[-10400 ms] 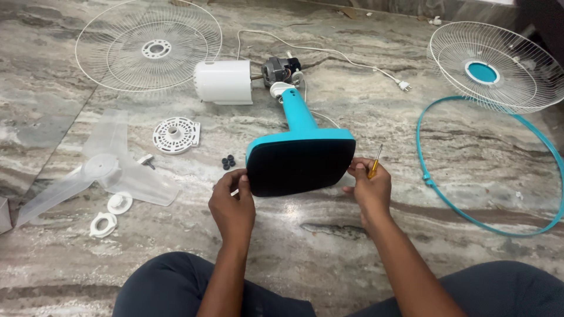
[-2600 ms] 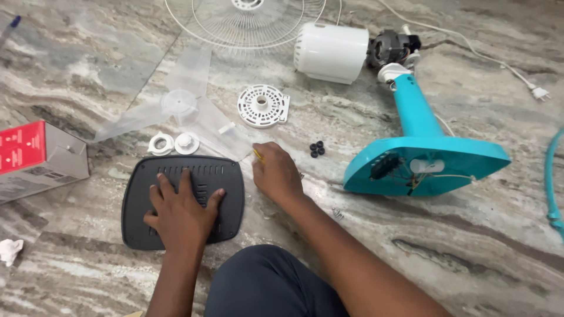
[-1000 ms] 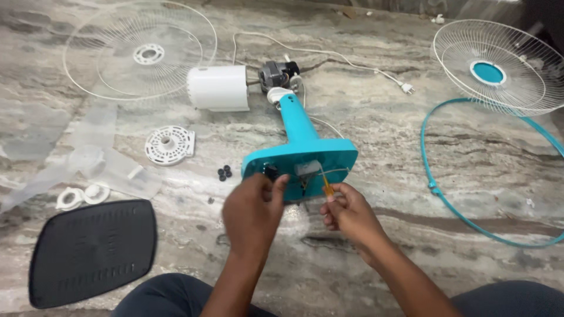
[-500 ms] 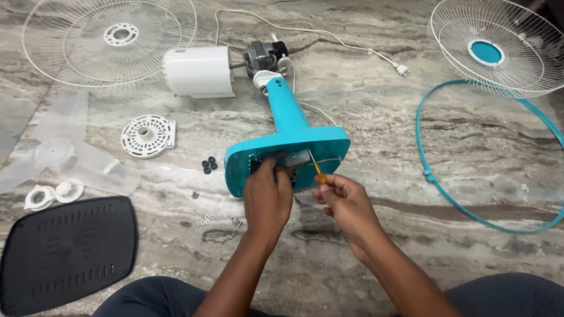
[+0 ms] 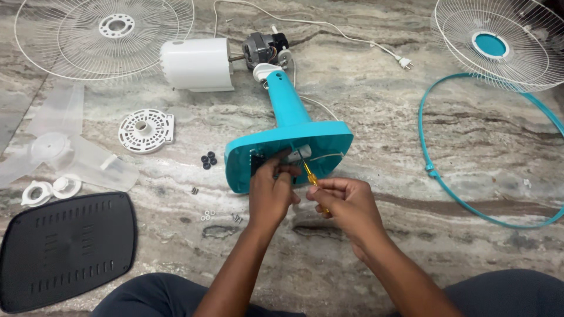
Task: The person disassembles a teal and black fan base using a screwdriver, removes the back cover, and adjusts internal wiring and components. The fan parts are laid out on the floor during the process.
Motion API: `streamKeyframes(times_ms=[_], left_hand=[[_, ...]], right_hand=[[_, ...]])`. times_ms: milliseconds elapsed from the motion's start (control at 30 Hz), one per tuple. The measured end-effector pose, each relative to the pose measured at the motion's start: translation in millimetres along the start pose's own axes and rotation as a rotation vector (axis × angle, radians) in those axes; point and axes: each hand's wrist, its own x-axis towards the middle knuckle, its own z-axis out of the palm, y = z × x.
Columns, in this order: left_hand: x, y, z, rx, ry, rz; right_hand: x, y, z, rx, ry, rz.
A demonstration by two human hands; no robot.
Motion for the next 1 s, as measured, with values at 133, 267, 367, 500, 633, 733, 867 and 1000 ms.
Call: streamKeyframes(times_ms=[133,267,367,500,633,733,867,1000], left_hand=[[5.0,-2.5,-3.1,-0.057,-0.112,-0.098],[9.1,-11.2,-1.7,-0.147,-0.142,-0.101],[12.2,-13.3,-2.2,-0.163,-0.123,-0.082],[11.8,-14.7,0.0,-0.135,-0.101,-0.092],[12.2,-16.2,1.3,-0.140,-0.088,-0.087],[12.4,-15.9,2.1,-0.122,-0.078,-0.097],[11.3,-14.1,2.1,-0.108,-0.077,-0.087],[10.6,-12.3,1.8,-0.089,-0.075,-0.102]], right_hand=[[-5.8,-1.5,0.8,-0.003,0.034,0.006],[-7.4,1.4,1.1,-0.016,0.026,0.033],[-8.6,1.1,1.1,-0.001,0.024,0.024],[-9.5,-2.1,1.4,-0.025,0.041,0.069],[-9.5,-3.8,3.0,-0.025,0.051,0.038],[-10.0,-6.2,4.2,-0.043,0.063,0.052],[-12.7,-9.9,4.0,-0.067,0.086,0.050],[-12.5,-10.6,3.2,-0.085,0.078,0.038]])
